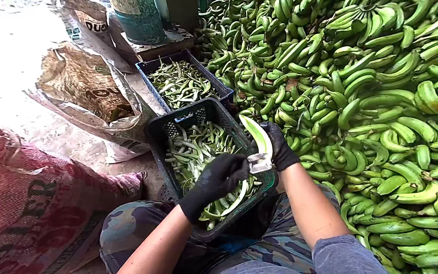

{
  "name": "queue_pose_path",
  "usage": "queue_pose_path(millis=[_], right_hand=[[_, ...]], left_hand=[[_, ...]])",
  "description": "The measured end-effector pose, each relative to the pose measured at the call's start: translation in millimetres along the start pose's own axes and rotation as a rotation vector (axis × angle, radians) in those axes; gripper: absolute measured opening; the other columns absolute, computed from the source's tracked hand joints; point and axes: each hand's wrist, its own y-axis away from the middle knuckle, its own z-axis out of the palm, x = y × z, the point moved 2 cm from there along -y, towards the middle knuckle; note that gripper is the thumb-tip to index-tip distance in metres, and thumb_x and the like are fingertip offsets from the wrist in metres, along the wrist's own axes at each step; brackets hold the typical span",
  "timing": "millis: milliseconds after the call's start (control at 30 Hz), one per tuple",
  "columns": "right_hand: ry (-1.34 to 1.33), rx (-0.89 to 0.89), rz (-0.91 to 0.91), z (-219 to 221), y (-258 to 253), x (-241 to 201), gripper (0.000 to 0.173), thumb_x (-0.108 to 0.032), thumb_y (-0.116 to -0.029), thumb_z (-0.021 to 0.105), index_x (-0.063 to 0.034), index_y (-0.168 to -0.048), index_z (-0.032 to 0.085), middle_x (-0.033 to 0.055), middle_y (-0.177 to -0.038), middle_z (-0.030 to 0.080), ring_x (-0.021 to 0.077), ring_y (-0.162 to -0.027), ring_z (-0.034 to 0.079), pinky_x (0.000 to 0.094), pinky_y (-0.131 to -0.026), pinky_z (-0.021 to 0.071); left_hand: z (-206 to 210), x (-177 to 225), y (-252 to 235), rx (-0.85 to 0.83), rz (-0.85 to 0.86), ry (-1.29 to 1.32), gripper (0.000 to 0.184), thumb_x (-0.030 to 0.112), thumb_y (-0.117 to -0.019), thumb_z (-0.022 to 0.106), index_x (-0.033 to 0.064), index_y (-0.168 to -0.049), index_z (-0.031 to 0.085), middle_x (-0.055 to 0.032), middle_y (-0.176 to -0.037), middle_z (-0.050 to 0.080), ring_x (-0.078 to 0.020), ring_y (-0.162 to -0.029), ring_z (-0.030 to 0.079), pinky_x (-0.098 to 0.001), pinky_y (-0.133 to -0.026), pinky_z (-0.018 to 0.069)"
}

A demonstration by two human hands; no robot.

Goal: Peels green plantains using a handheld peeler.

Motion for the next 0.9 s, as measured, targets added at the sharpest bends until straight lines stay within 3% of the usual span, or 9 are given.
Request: queue_pose_path(millis=[100, 167, 300, 433, 500, 567, 667, 767, 900], right_hand=[[0.136, -0.017, -0.076, 4, 2, 11, 0.035, -0.022, -0.1099, 0.027, -0.0088, -0.1, 0.057, 0.0031, -0.073, 0.065, 0.011, -0.058, 0.063, 0.0264, -0.053, 0.056], [0.243, -0.048, -0.163, 4, 0, 22, 0.028, -0.014, -0.1085, 0.032, -0.0095, -0.099, 0.058, -0.0004, -0.077, 0.064, 0.0075, -0.067, 0.063, 0.0247, -0.063, 0.0561], [0.236, -0.141, -0.157, -3, -9, 36, 0.036, -0.028, -0.1091, 0.029, -0.009, -0.107, 0.06, 0.0042, -0.08, 0.066, 0.0129, -0.065, 0.064, 0.0314, -0.059, 0.057], [0.245, -0.168, -0.172, -6, -6, 30, 0.038, -0.035, -0.1064, 0.034, -0.015, -0.121, 0.064, 0.0042, -0.089, 0.068, 0.0128, -0.066, 0.064, 0.0313, -0.056, 0.0565], [0.509, -0.177, -0.317, -8, -5, 31, 0.043, -0.035, -0.109, 0.031, -0.0188, -0.134, 0.062, -0.0004, -0.109, 0.069, 0.0073, -0.085, 0.065, 0.0283, -0.074, 0.057], [0.875, -0.232, -0.551, 3, -6, 31, 0.044, -0.026, -0.1077, 0.032, -0.0125, -0.137, 0.062, 0.0024, -0.135, 0.064, 0.0108, -0.12, 0.061, 0.0362, -0.104, 0.051], [1.217, -0.313, -0.827, 37, 0, 51, 0.052, -0.039, -0.1061, 0.033, -0.0105, -0.135, 0.065, 0.009, -0.132, 0.067, 0.0192, -0.121, 0.063, 0.0438, -0.104, 0.0505], [1.218, -0.432, -1.003, 60, 11, 65, 0.058, -0.047, -0.1056, 0.035, -0.0073, -0.137, 0.064, 0.0137, -0.126, 0.069, 0.02, -0.115, 0.066, 0.0426, -0.101, 0.0525], [1.12, -0.393, -0.942, 51, 2, 52, 0.055, -0.038, -0.1045, 0.039, -0.0024, -0.145, 0.052, 0.0175, -0.134, 0.062, 0.0174, -0.11, 0.065, 0.0379, -0.091, 0.0567]], left_hand=[[15, -9, -6, 0.024, -0.01, -0.157, 0.049, 0.053, -0.1022, 0.051, 0.0152, -0.13, 0.066, -0.0074, -0.104, 0.068, -0.0208, -0.094, 0.066, -0.0454, -0.084, 0.0568], [10, -18, -12, 0.118, -0.047, -0.25, 0.041, 0.04, -0.1003, 0.06, 0.0159, -0.132, 0.065, -0.0095, -0.109, 0.067, -0.0256, -0.098, 0.066, -0.0492, -0.085, 0.0565], [-29, -34, -17, 0.321, -0.3, -0.242, 0.044, 0.04, -0.1044, 0.055, 0.0111, -0.137, 0.059, -0.0149, -0.12, 0.065, -0.03, -0.107, 0.066, -0.0542, -0.091, 0.0547], [-69, -49, -8, 0.505, -0.562, 0.119, 0.057, 0.062, -0.1037, 0.041, 0.0175, -0.136, 0.054, -0.011, -0.111, 0.066, -0.0233, -0.093, 0.066, -0.0493, -0.08, 0.0551], [-66, -35, -4, 0.503, -0.547, 0.344, 0.05, 0.055, -0.1061, 0.041, 0.0176, -0.138, 0.05, -0.0057, -0.11, 0.064, -0.0156, -0.085, 0.063, -0.0372, -0.072, 0.0556], [-50, -18, -8, 0.495, -0.562, 0.56, 0.043, 0.041, -0.107, 0.047, 0.0164, -0.142, 0.045, -0.0046, -0.105, 0.064, -0.0129, -0.075, 0.06, -0.0317, -0.065, 0.0534], [-26, -6, -12, 0.526, -0.562, 0.801, 0.044, 0.025, -0.1056, 0.055, 0.0106, -0.145, 0.043, -0.0081, -0.104, 0.066, -0.0145, -0.079, 0.064, -0.0318, -0.068, 0.0556], [-36, 1, 1, 0.608, -0.443, 0.832, 0.041, 0.019, -0.1026, 0.06, -0.0003, -0.137, 0.048, -0.0106, -0.101, 0.067, -0.0159, -0.084, 0.067, -0.0346, -0.074, 0.0594], [-117, 52, 39, 0.789, -0.211, 0.323, 0.031, 0.015, -0.0981, 0.065, 0.0023, -0.126, 0.061, -0.0047, -0.096, 0.068, -0.0087, -0.081, 0.064, -0.0293, -0.075, 0.0565]])
